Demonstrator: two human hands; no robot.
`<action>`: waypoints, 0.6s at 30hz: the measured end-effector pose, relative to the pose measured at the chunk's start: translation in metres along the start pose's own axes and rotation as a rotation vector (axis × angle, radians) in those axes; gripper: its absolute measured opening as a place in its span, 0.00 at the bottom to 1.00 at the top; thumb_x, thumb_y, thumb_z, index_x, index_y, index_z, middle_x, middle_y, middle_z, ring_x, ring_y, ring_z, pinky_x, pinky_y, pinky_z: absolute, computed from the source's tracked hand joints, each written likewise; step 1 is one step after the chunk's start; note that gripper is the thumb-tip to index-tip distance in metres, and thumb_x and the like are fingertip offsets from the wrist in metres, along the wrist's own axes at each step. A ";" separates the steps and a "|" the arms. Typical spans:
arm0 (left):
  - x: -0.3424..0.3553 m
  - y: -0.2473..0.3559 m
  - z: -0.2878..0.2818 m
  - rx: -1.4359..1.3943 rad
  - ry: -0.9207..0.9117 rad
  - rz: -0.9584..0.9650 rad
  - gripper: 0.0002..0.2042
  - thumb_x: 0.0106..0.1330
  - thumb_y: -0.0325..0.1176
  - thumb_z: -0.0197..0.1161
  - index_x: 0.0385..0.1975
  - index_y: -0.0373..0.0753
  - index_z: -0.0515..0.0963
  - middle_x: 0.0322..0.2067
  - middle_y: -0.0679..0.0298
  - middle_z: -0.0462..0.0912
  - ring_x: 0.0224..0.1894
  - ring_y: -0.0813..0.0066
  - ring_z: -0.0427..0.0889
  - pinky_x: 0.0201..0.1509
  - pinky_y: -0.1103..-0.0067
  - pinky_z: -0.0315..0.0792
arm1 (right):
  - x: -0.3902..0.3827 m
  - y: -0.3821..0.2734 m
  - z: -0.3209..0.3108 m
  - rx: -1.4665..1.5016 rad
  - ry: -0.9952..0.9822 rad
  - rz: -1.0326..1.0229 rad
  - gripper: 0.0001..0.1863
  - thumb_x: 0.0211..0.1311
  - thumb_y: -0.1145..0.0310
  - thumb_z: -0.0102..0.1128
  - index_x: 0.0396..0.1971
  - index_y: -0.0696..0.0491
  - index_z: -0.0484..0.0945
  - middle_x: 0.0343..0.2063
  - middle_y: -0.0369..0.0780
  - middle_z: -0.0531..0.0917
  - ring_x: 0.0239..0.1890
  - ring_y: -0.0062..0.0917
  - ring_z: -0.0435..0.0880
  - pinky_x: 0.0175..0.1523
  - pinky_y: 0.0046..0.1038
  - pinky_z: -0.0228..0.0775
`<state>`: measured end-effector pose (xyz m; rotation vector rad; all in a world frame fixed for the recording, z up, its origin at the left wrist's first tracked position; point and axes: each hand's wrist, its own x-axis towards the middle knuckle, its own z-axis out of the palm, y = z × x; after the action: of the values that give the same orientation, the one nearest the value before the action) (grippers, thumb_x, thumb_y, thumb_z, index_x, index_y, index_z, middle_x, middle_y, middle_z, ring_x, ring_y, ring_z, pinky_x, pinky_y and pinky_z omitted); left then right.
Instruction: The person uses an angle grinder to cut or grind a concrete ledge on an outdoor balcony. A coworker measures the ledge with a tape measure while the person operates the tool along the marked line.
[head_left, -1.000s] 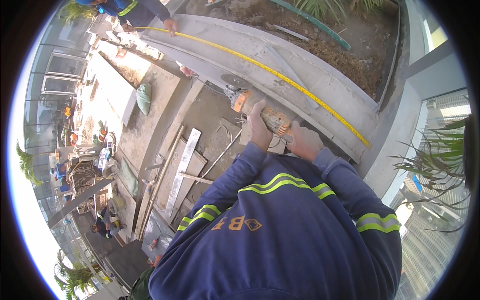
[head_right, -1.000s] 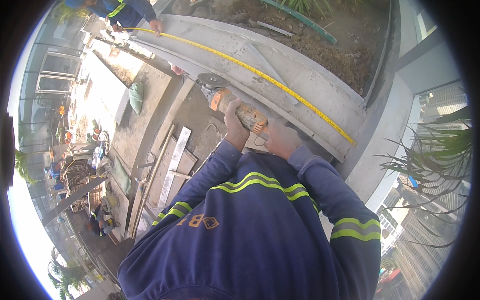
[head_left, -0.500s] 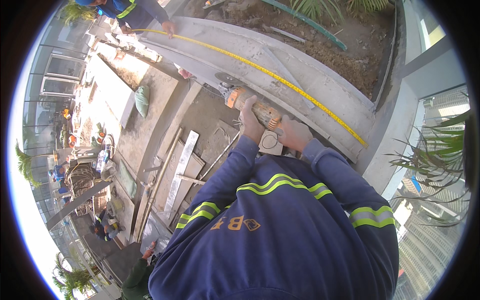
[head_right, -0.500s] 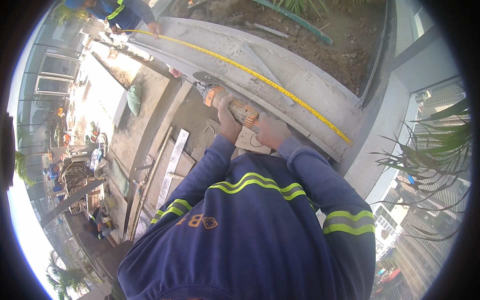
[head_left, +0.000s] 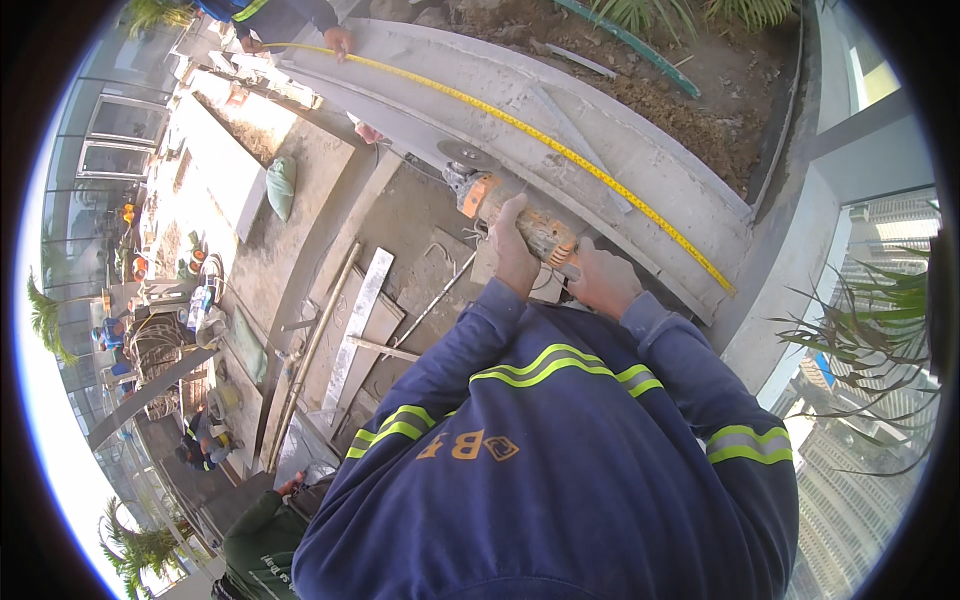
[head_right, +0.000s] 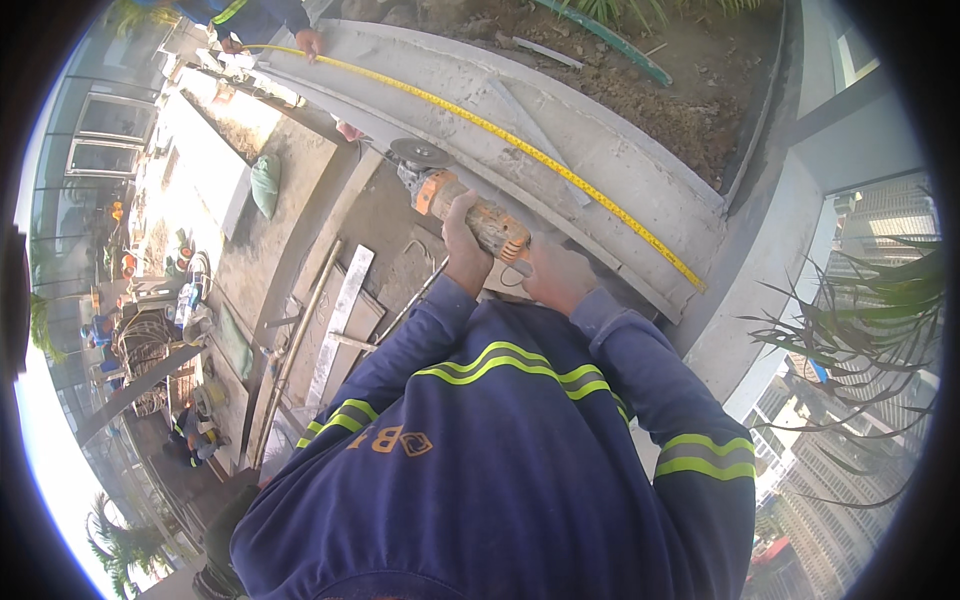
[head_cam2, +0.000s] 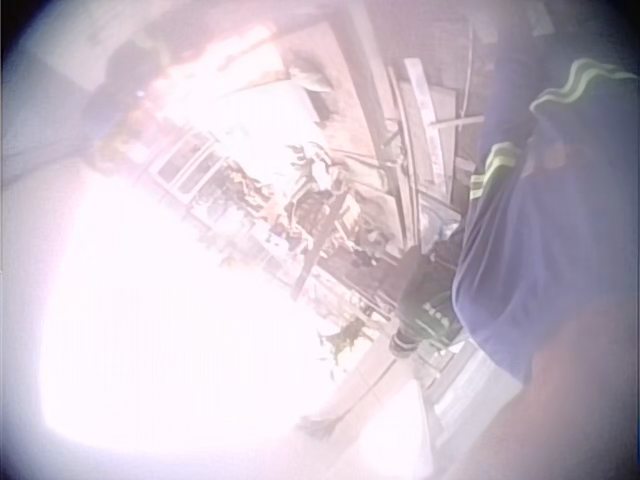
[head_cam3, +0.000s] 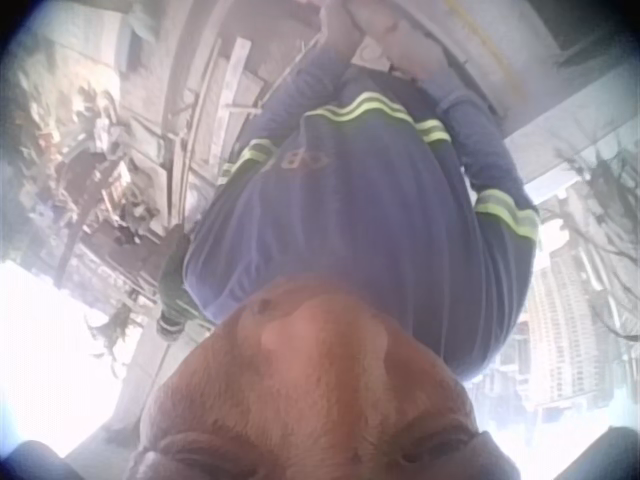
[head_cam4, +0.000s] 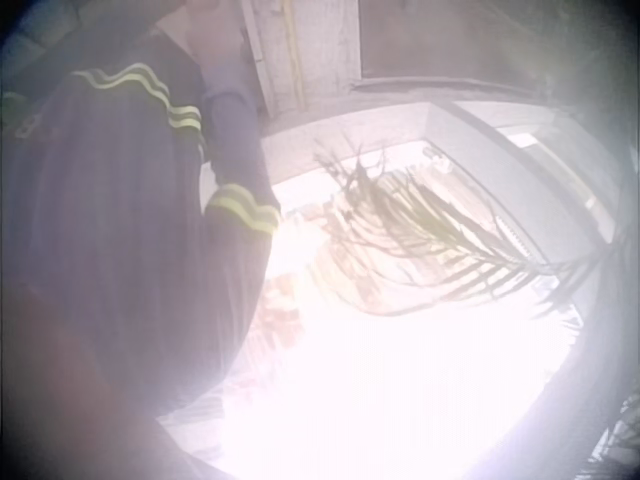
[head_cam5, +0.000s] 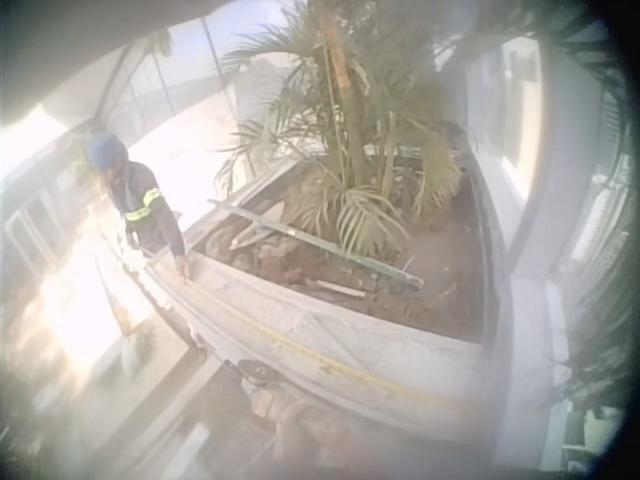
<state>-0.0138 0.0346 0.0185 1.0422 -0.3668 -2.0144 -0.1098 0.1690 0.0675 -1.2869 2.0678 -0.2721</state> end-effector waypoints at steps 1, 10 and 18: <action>0.001 -0.002 -0.002 0.000 -0.002 0.008 0.11 0.60 0.33 0.67 0.38 0.36 0.77 0.32 0.61 0.79 0.32 0.65 0.82 0.39 0.66 0.80 | -0.001 0.000 0.000 -0.001 0.006 -0.001 0.23 0.55 0.62 0.64 0.45 0.60 0.70 0.40 0.54 0.84 0.44 0.49 0.85 0.48 0.47 0.77; 0.002 -0.005 -0.006 0.018 -0.029 0.004 0.11 0.60 0.34 0.66 0.40 0.37 0.77 0.34 0.61 0.79 0.35 0.64 0.82 0.42 0.66 0.80 | -0.002 0.005 0.005 -0.003 0.023 -0.011 0.22 0.56 0.62 0.63 0.45 0.59 0.69 0.38 0.54 0.85 0.42 0.49 0.86 0.47 0.48 0.77; 0.025 0.005 -0.009 0.036 -0.021 0.020 0.13 0.61 0.35 0.66 0.43 0.38 0.75 0.36 0.60 0.80 0.38 0.62 0.83 0.46 0.63 0.80 | 0.029 0.009 0.020 0.018 0.073 -0.077 0.23 0.53 0.62 0.64 0.44 0.59 0.68 0.34 0.55 0.85 0.39 0.51 0.86 0.45 0.49 0.78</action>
<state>-0.0126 0.0129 0.0022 1.0365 -0.4248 -2.0089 -0.1115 0.1517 0.0351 -1.3663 2.0735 -0.3767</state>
